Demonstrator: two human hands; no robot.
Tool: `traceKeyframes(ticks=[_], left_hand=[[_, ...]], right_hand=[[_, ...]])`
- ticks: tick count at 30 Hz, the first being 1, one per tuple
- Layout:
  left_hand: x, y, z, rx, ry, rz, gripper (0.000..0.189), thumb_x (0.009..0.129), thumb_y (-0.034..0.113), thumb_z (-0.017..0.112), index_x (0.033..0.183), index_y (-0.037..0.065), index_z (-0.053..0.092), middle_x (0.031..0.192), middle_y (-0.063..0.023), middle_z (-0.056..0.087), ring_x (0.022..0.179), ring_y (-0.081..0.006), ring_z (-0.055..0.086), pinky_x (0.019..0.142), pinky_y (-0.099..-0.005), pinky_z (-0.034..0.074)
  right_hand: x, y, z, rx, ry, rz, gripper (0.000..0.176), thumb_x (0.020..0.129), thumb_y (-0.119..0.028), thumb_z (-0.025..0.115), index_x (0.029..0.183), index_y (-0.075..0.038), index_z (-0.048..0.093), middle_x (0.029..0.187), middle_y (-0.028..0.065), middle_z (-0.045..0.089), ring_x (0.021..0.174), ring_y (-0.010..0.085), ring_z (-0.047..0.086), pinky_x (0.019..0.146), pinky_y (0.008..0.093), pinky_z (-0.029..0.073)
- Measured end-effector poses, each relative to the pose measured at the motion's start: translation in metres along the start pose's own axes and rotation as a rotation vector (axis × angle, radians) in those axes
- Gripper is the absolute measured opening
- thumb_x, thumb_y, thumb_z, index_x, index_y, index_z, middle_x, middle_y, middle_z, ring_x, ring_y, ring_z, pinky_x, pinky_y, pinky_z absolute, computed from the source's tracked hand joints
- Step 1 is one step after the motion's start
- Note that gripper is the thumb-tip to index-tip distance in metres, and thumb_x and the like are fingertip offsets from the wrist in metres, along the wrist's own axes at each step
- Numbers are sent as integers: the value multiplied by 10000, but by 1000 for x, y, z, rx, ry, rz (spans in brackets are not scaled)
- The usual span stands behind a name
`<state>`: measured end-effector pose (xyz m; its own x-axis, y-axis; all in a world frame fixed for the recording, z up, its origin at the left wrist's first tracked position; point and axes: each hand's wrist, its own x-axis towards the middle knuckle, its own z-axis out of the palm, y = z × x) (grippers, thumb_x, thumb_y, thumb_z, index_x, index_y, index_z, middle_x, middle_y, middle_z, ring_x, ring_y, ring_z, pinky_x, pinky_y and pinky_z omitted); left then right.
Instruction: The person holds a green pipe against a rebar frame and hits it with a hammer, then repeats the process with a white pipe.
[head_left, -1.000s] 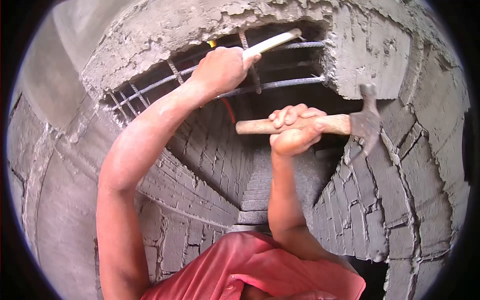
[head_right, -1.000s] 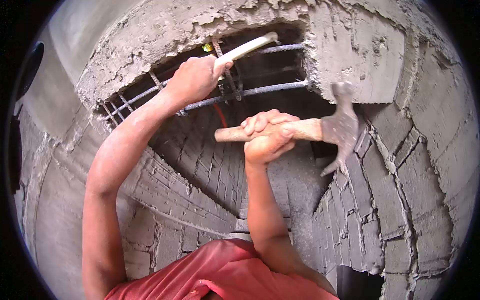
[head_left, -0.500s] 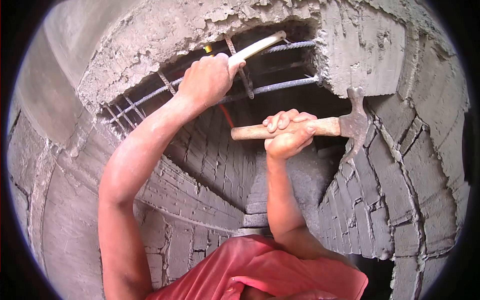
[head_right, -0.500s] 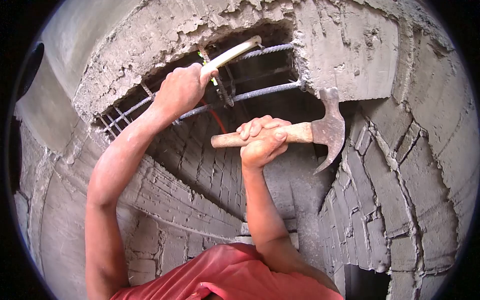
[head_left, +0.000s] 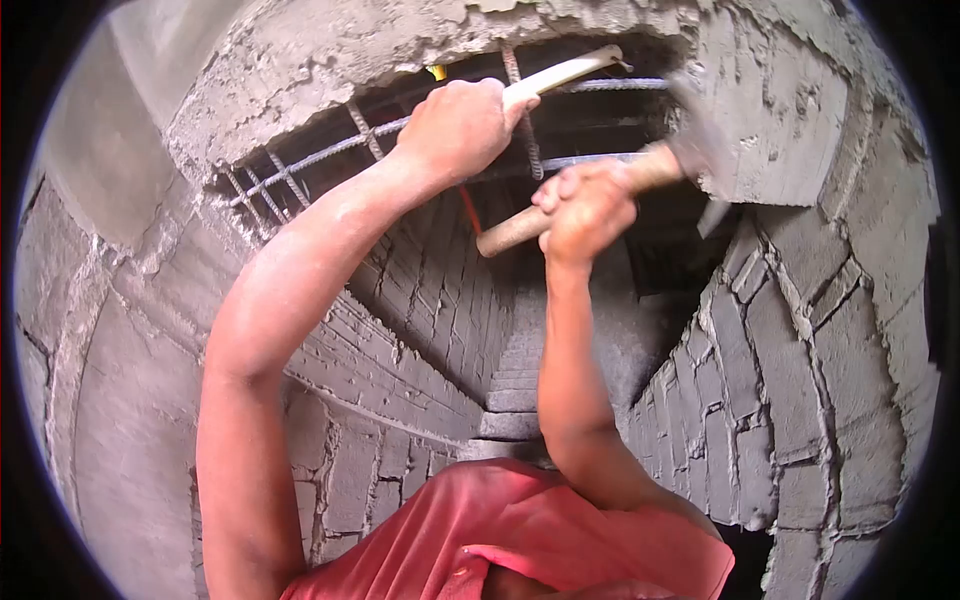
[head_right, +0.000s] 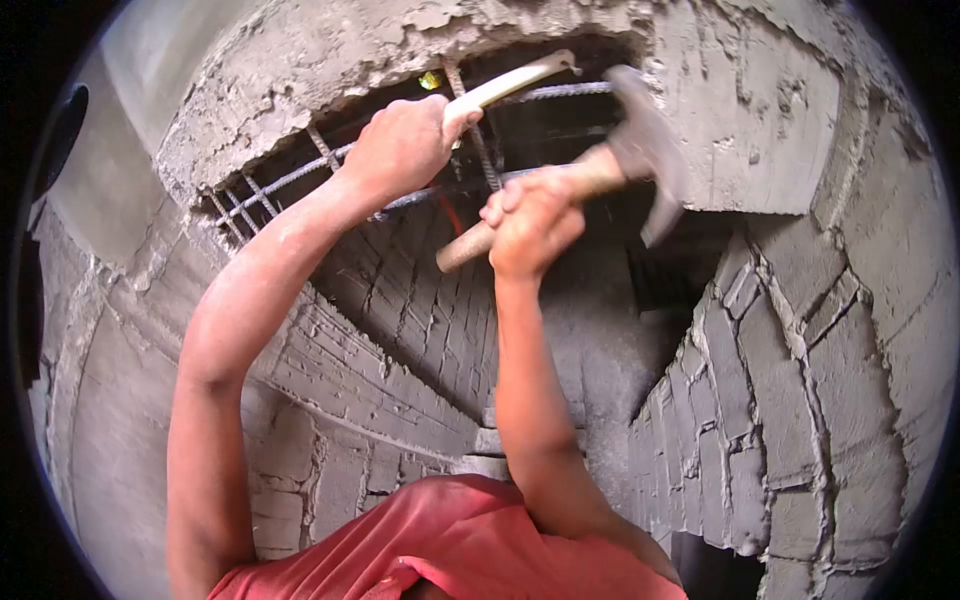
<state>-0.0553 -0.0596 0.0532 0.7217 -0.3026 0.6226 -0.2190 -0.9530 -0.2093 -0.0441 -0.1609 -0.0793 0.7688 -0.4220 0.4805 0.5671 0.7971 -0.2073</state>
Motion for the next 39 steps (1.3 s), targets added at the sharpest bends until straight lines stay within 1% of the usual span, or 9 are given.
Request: traceKeyframes(ticks=[5,7,9,16,19,21,29,33,39], left_hand=[[-3,1,-2,-53,-18,-12,535,1000,459,501,784,-14,629,683,-246,634,684,-458,640,625,-540,507],[-4,0,-2,-53,-23,1,530,1001,454,499,797,-16,635,688,-248,637,694,-459,644,631,-540,513],[-3,5,-3,-49,-102,-88,520,979,462,522,879,-16,700,799,-251,688,781,-438,686,707,-527,553],[-7,7,-6,-69,-91,-135,523,984,479,513,883,-7,679,829,-238,686,815,-431,680,722,-532,542],[-9,10,-5,-61,-9,-93,527,987,478,512,848,-7,663,769,-241,675,757,-452,672,678,-548,539],[-9,13,-9,-38,-65,-125,515,987,475,511,858,1,666,783,-237,679,774,-442,676,689,-545,541],[-9,19,-14,-12,-126,-198,488,970,470,542,940,9,699,898,-197,710,855,-379,703,750,-493,561],[-10,11,-3,10,-22,-119,527,975,496,520,880,0,672,777,-241,676,759,-439,676,661,-540,541],[-10,10,0,32,0,-99,534,978,493,524,828,-11,618,739,-242,659,727,-444,663,638,-552,527]], right_hand=[[-9,2,4,220,59,-363,439,1027,-469,441,837,-73,445,602,68,454,433,170,460,427,330,460],[4,13,-2,-95,-30,194,429,1023,-443,464,796,-80,440,600,57,448,432,156,455,414,309,437],[0,2,0,-97,-22,290,428,1025,-422,467,771,-79,442,603,50,452,435,143,455,402,296,416],[-11,-14,1,74,92,-250,540,963,-635,445,918,-97,423,622,74,455,437,173,453,420,321,458],[17,-5,-7,-197,-17,346,430,1004,-503,448,869,-96,424,606,62,443,415,172,433,413,327,447],[14,-14,-13,-163,10,337,383,1017,-434,435,843,-92,427,610,62,446,412,174,437,411,333,449],[-3,-18,-8,67,194,-214,546,954,-667,423,912,-123,424,633,52,426,443,185,419,447,362,444],[13,-10,1,-33,11,359,372,1022,-391,449,810,-86,451,593,60,431,418,163,419,389,325,413],[11,-34,-19,248,85,-114,450,975,-627,430,932,-179,448,632,38,458,432,173,462,436,340,472]])
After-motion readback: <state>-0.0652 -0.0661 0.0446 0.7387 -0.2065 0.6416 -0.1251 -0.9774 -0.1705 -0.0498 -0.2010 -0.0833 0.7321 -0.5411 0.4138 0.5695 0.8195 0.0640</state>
